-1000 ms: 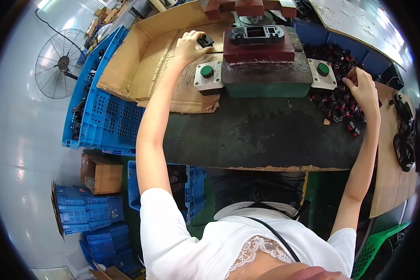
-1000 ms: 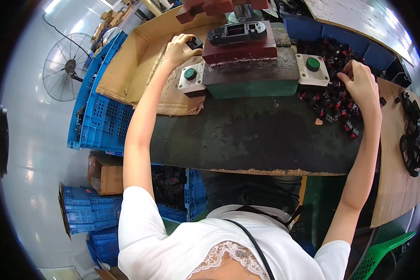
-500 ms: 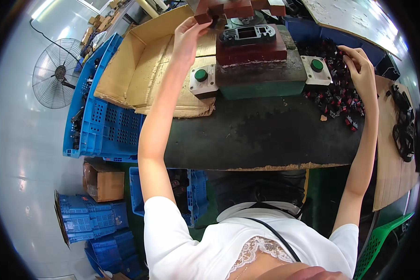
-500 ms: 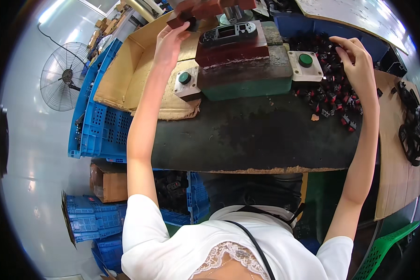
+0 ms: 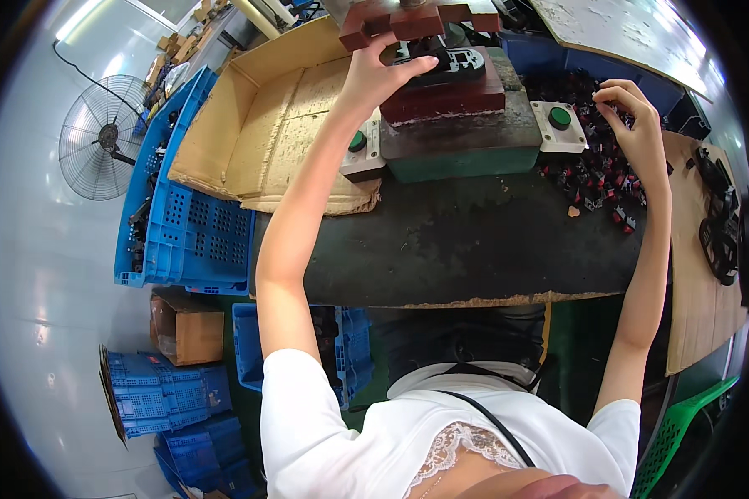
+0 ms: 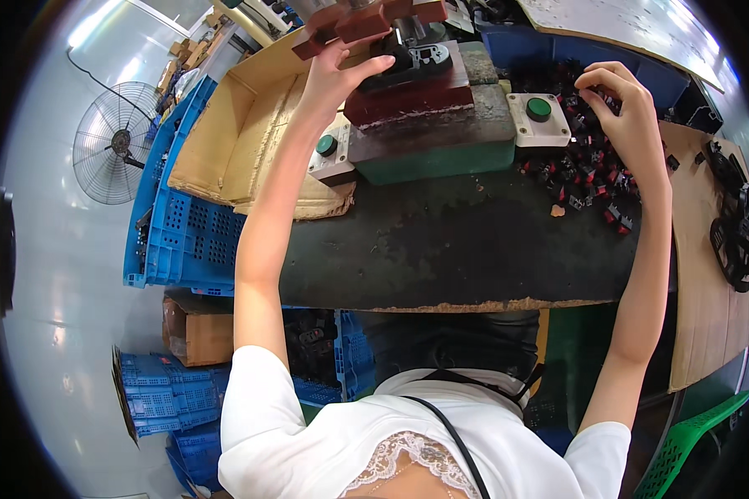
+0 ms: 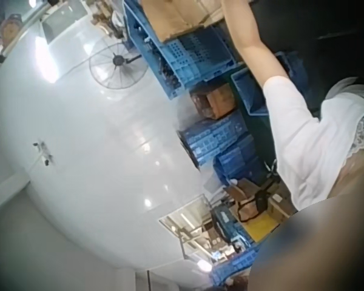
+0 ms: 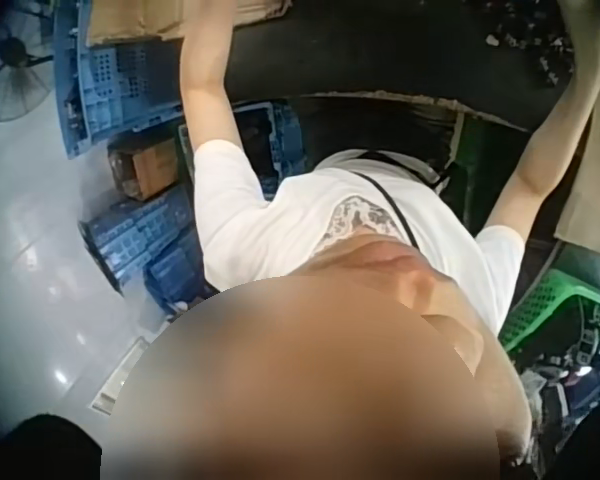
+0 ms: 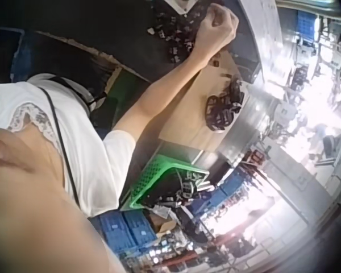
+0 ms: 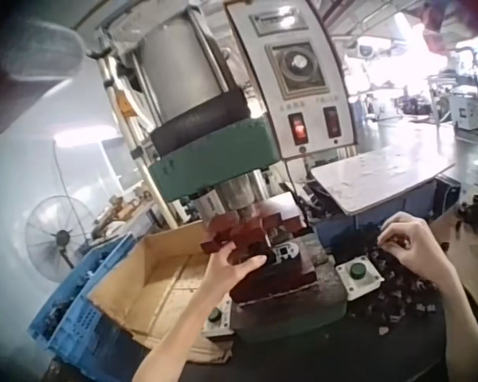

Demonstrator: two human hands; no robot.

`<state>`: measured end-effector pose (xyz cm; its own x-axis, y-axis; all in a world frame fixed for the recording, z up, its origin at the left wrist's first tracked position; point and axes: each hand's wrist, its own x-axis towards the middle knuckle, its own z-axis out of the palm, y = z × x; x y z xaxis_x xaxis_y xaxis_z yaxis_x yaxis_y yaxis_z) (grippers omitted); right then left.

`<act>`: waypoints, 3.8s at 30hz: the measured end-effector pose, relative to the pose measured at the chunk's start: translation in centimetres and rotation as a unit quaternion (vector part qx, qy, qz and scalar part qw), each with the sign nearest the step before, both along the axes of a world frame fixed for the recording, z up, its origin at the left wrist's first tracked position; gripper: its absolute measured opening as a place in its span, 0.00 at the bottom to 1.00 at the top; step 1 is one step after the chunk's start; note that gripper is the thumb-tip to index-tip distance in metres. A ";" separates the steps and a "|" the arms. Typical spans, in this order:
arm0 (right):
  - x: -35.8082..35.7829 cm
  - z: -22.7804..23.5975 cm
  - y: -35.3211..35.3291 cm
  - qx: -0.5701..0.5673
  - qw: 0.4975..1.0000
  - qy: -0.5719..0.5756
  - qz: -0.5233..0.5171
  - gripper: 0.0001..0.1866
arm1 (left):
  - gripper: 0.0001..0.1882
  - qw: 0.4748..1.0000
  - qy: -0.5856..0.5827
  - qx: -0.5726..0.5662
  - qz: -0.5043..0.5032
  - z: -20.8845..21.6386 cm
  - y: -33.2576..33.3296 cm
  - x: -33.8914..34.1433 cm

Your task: Assembling and testing electrical power strips at a factory workstation using a mechanical press.

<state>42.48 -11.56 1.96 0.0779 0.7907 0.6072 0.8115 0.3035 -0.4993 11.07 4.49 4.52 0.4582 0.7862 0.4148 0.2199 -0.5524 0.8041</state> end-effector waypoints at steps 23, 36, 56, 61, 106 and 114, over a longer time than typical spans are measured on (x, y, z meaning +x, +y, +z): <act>-0.4 0.3 -0.3 -0.037 0.999 -0.013 0.038 0.06 | 0.21 0.997 0.051 0.063 -0.005 0.6 -0.1 -0.8; 0.4 -0.8 0.3 -0.122 0.992 0.027 0.014 0.09 | 0.27 0.988 -0.103 0.009 0.114 -4.2 -4.7 -9.8; -1.3 -1.4 0.9 -0.095 0.994 -0.007 -0.045 0.14 | 0.14 0.967 0.145 0.207 0.035 -4.6 -4.6 -11.2; -5.4 -0.6 1.8 -0.031 0.994 0.108 0.015 0.14 | 0.13 0.978 0.123 0.164 0.043 -4.6 -4.4 -11.7; -5.9 3.0 11.3 -0.076 0.960 -0.044 0.267 0.08 | 0.07 0.958 0.087 0.273 -0.030 -4.5 -3.4 -11.8; -5.2 5.4 3.6 -0.138 0.955 -0.206 0.165 0.04 | 0.11 0.946 0.174 0.274 0.013 -4.2 -5.2 -11.5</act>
